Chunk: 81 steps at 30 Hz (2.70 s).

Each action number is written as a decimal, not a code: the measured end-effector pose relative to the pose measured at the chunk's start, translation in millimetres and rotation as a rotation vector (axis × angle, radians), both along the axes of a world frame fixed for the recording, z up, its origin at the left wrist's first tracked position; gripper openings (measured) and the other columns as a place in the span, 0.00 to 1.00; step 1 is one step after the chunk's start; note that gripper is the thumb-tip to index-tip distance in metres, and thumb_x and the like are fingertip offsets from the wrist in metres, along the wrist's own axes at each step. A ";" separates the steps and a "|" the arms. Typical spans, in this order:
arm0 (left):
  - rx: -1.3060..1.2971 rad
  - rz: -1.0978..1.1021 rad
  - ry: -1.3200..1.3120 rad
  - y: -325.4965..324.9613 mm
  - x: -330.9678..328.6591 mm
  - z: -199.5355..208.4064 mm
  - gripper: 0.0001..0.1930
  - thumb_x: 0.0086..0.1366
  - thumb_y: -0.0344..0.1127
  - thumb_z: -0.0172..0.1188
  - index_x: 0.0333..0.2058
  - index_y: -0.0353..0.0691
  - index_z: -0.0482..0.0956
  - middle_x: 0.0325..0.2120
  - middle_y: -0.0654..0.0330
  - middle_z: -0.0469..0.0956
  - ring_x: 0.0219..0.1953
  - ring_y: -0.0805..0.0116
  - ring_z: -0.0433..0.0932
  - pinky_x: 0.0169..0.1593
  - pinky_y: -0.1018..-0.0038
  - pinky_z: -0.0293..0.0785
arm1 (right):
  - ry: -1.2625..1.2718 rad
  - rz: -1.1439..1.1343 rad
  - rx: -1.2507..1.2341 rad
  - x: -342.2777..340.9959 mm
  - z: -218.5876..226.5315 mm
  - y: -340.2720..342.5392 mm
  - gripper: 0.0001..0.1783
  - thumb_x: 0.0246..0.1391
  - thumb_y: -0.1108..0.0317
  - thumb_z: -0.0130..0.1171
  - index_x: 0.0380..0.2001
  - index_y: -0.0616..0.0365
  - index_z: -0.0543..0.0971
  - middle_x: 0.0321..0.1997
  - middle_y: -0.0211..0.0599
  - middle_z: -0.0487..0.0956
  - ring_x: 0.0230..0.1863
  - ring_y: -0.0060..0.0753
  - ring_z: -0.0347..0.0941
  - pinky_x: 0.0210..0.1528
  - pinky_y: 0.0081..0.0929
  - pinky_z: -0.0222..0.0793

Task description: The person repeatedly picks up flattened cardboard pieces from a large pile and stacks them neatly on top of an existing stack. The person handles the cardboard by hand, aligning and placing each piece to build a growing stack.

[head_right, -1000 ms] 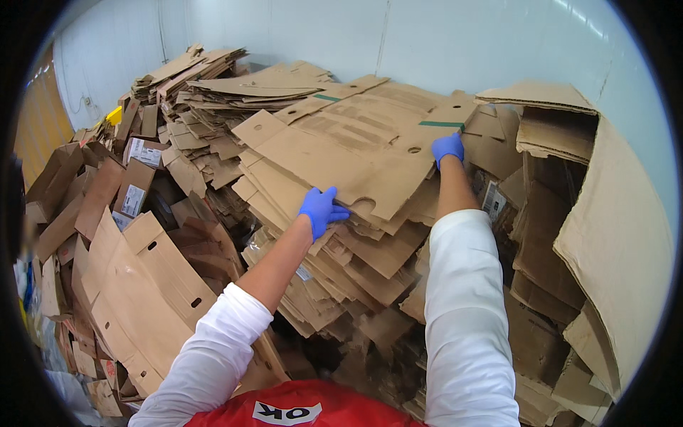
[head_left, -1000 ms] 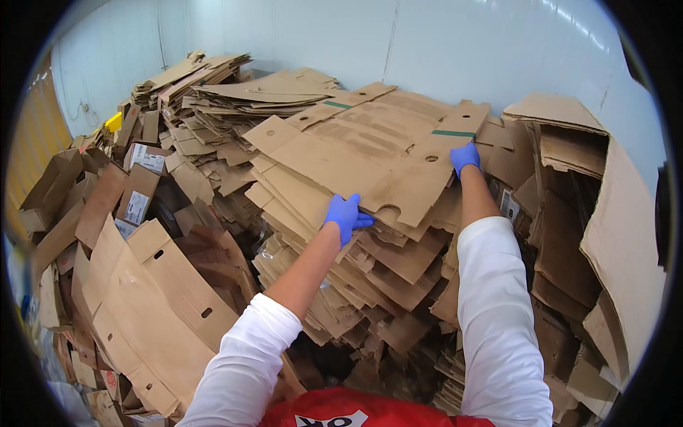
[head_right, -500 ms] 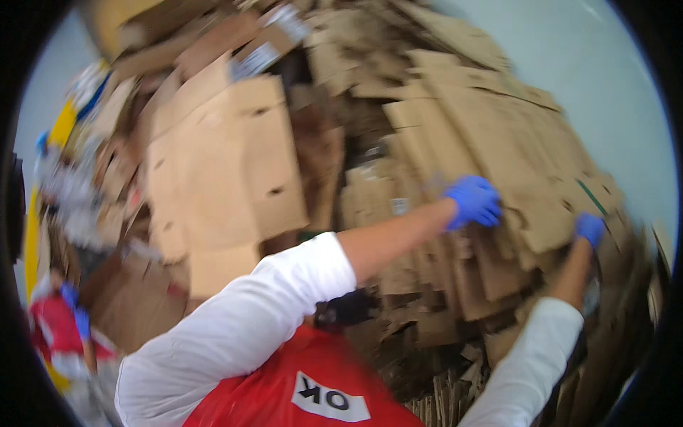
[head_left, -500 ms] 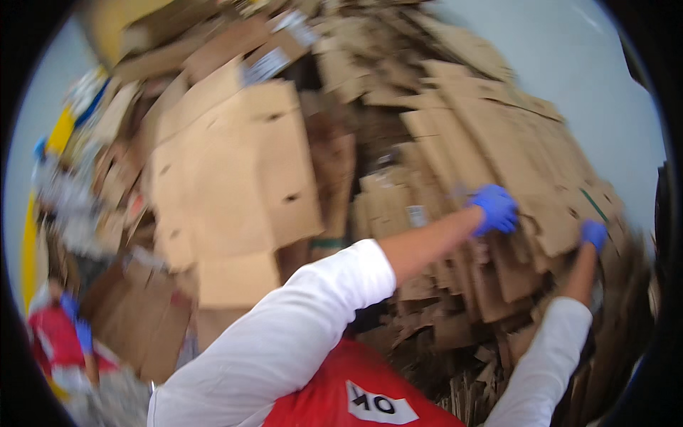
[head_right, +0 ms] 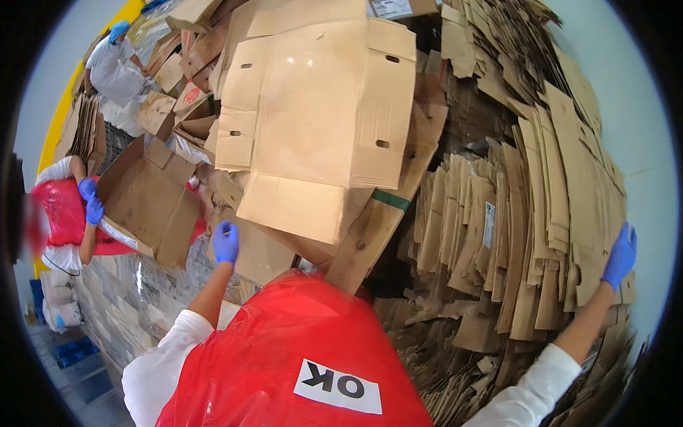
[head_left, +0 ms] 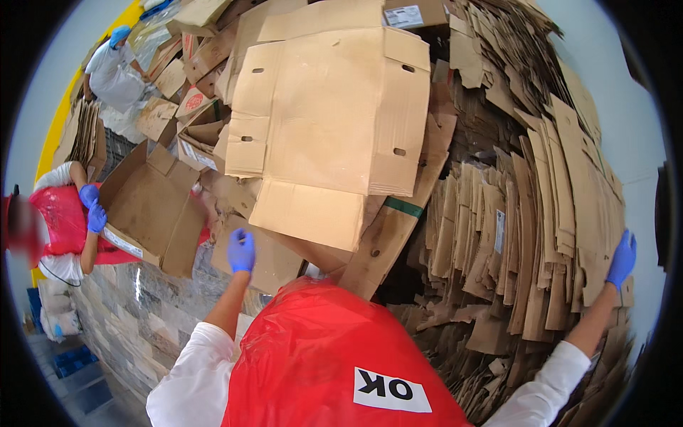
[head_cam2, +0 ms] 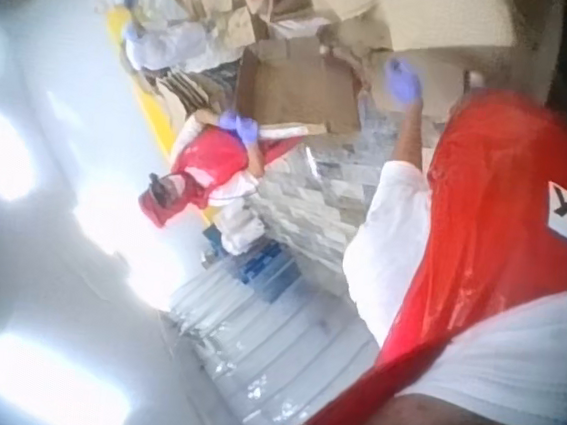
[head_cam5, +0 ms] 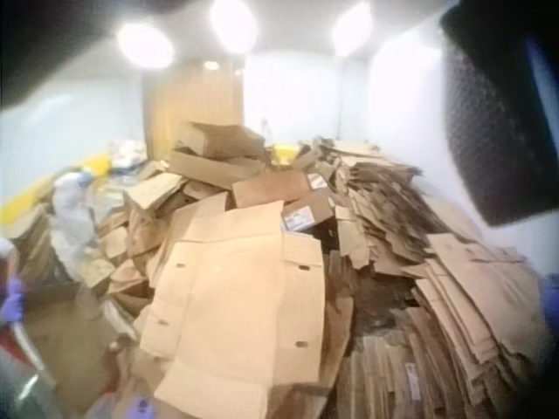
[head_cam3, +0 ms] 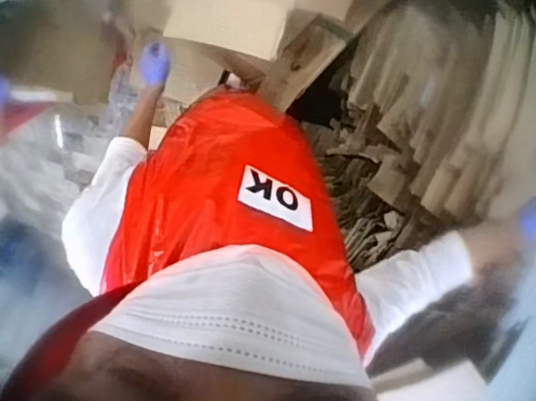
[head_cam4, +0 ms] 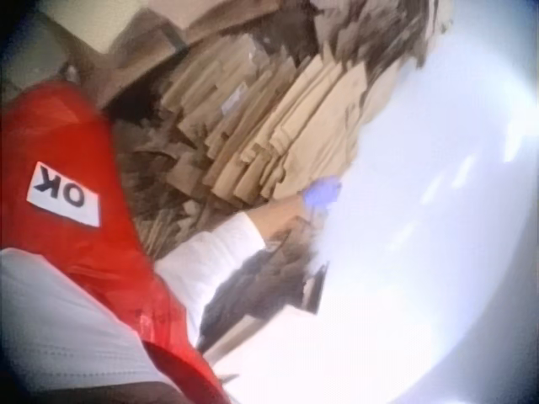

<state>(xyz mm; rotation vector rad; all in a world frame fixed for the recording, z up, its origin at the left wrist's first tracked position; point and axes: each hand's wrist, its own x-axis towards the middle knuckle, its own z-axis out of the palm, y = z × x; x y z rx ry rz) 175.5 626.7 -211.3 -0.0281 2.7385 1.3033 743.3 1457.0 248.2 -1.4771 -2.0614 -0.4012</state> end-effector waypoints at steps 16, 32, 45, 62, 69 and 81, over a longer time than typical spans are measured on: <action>0.996 0.104 -1.118 71.9 -5.4 -26.1 0.43 0.62 0.72 0.61 0.64 0.45 0.70 0.60 0.50 0.73 0.54 0.54 0.77 0.54 0.62 0.79 | 0.872 0.075 -1.533 -454.2 -469.6 -261.4 0.30 0.62 0.43 0.63 0.58 0.52 0.78 0.55 0.36 0.82 0.50 0.44 0.80 0.43 0.46 0.79; 1.193 -0.692 -1.488 224.3 25.5 147.2 0.20 0.74 0.41 0.59 0.62 0.49 0.72 0.52 0.61 0.82 0.49 0.63 0.83 0.47 0.65 0.84 | 1.086 0.702 -0.667 -275.1 3.4 -361.7 0.17 0.59 0.67 0.67 0.46 0.69 0.83 0.41 0.34 0.85 0.41 0.22 0.79 0.43 0.25 0.76; 1.138 -1.187 -1.104 571.7 111.3 414.3 0.20 0.71 0.44 0.63 0.57 0.44 0.74 0.50 0.55 0.81 0.53 0.60 0.81 0.46 0.64 0.82 | 1.528 0.388 0.066 -53.4 62.3 -195.7 0.17 0.58 0.70 0.66 0.48 0.70 0.80 0.45 0.40 0.83 0.44 0.33 0.79 0.48 0.31 0.75; 0.582 -1.429 -1.220 702.6 328.5 330.5 0.23 0.78 0.49 0.49 0.61 0.42 0.69 0.54 0.51 0.80 0.50 0.53 0.82 0.52 0.60 0.81 | 1.746 -0.295 0.112 43.9 -46.7 -132.6 0.18 0.57 0.70 0.53 0.51 0.61 0.75 0.45 0.49 0.82 0.34 0.49 0.82 0.26 0.41 0.79; 0.520 -1.619 -1.205 672.6 336.1 364.5 0.23 0.77 0.49 0.50 0.60 0.40 0.72 0.52 0.52 0.82 0.47 0.57 0.83 0.50 0.62 0.81 | 1.674 -0.212 0.177 50.4 -63.7 -124.6 0.17 0.54 0.76 0.49 0.49 0.69 0.70 0.37 0.56 0.80 0.20 0.44 0.77 0.16 0.37 0.71; 0.157 -1.553 -0.902 371.5 146.8 164.6 0.24 0.74 0.53 0.57 0.50 0.36 0.82 0.40 0.57 0.85 0.34 0.69 0.84 0.40 0.71 0.82 | 1.489 -0.320 -0.066 132.7 -95.0 -62.8 0.19 0.54 0.64 0.58 0.39 0.75 0.79 0.38 0.48 0.83 0.33 0.41 0.80 0.33 0.41 0.77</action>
